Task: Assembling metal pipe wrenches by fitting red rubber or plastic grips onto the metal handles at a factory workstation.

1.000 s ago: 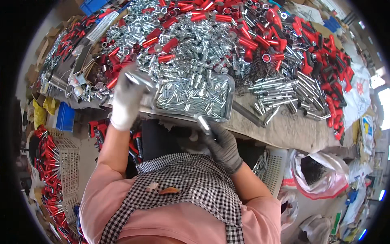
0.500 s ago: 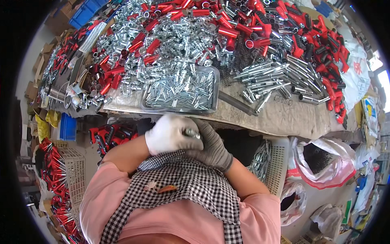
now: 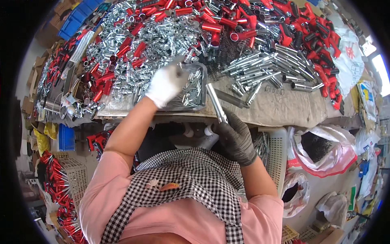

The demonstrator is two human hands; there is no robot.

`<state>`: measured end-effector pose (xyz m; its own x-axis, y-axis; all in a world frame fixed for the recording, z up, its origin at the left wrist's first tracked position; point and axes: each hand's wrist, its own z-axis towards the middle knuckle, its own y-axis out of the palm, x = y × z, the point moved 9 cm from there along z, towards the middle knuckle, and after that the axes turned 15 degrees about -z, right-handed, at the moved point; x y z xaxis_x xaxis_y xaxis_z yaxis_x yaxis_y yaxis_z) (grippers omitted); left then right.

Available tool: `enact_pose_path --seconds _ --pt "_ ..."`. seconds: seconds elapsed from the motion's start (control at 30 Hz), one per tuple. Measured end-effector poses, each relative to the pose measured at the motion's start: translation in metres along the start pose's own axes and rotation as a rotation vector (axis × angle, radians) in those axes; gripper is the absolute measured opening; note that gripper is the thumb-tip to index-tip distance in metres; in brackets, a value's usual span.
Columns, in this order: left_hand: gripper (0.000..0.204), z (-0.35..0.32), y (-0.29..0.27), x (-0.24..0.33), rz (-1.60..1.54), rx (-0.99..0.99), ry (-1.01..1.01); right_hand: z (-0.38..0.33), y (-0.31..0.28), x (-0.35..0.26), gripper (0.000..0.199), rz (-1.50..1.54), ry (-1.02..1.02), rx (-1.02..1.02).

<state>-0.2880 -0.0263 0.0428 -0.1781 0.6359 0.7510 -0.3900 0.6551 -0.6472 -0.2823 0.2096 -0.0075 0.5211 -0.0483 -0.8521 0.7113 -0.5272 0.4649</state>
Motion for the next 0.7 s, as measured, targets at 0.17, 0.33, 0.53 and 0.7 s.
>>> enact_pose_path --seconds 0.17,0.33,0.53,0.7 --pt "0.025 -0.047 -0.015 -0.017 -1.165 -0.130 -0.132 0.000 -0.015 -0.012 0.042 -0.694 -0.298 0.166" --pt "0.049 -0.111 0.002 -0.021 -1.343 -0.195 -0.185 0.009 0.031 -0.021 0.039 -0.988 -0.398 -0.052" --pt "0.030 -0.136 -0.030 -0.016 -0.621 -0.272 -0.014 0.021 0.044 -0.011 0.034 -0.974 -0.544 -0.062" --pt "0.028 -0.157 -0.022 0.006 -0.583 -0.277 0.175 0.030 0.094 0.005 0.064 -1.094 -0.605 -0.183"
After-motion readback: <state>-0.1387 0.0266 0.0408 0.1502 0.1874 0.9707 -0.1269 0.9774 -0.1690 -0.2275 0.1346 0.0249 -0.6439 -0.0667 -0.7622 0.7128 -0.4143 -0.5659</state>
